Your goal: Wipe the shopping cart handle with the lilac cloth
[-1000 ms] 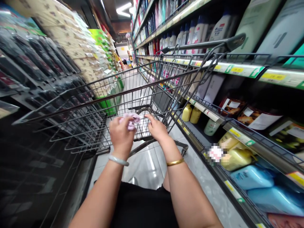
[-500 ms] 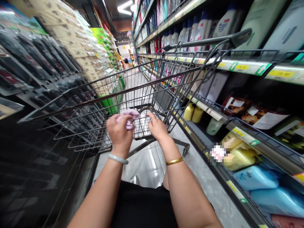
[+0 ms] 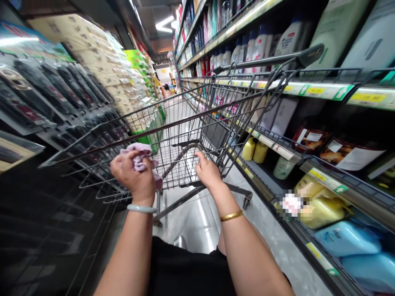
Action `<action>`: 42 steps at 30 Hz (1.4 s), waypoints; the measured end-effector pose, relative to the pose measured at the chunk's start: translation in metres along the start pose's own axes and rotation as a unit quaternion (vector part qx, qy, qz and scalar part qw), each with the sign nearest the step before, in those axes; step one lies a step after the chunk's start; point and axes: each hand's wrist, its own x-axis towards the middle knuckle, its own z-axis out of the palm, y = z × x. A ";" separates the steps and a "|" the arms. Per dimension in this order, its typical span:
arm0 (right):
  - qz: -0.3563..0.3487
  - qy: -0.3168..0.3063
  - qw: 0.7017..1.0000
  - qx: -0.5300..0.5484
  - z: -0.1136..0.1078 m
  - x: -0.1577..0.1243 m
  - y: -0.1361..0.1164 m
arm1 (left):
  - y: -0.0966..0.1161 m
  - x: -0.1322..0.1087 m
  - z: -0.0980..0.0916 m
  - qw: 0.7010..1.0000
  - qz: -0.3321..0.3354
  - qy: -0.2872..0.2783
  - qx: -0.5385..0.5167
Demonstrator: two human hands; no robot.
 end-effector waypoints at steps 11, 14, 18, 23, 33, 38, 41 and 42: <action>0.002 0.010 1.000 -0.014 0.006 0.000 -0.001 | 0.013 0.000 -0.001 0.999 -0.034 -0.023 -0.023; 0.004 0.010 1.000 -0.021 0.006 -0.001 -0.002 | 0.002 0.014 -0.006 0.998 -0.049 0.047 -0.010; -0.001 0.001 1.000 -0.027 0.007 -0.002 -0.005 | 0.011 0.008 0.003 0.998 -0.052 0.020 0.003; 0.008 0.002 1.000 -0.024 0.007 -0.002 -0.007 | 0.032 -0.004 0.010 0.998 -0.026 -0.051 -0.019; 0.010 -0.001 0.999 -0.044 0.006 -0.002 -0.007 | 0.014 0.028 -0.013 0.990 -0.105 0.074 -0.060; 0.014 0.002 0.999 -0.036 0.009 -0.001 -0.007 | 0.051 0.003 0.010 0.994 -0.022 -0.076 -0.072; 0.010 -0.002 1.000 -0.028 0.008 -0.001 -0.005 | 0.061 0.000 0.008 0.991 0.019 -0.090 -0.093; 0.007 -0.001 1.000 -0.028 0.008 -0.001 -0.004 | 0.057 0.003 0.006 0.994 0.004 -0.067 -0.092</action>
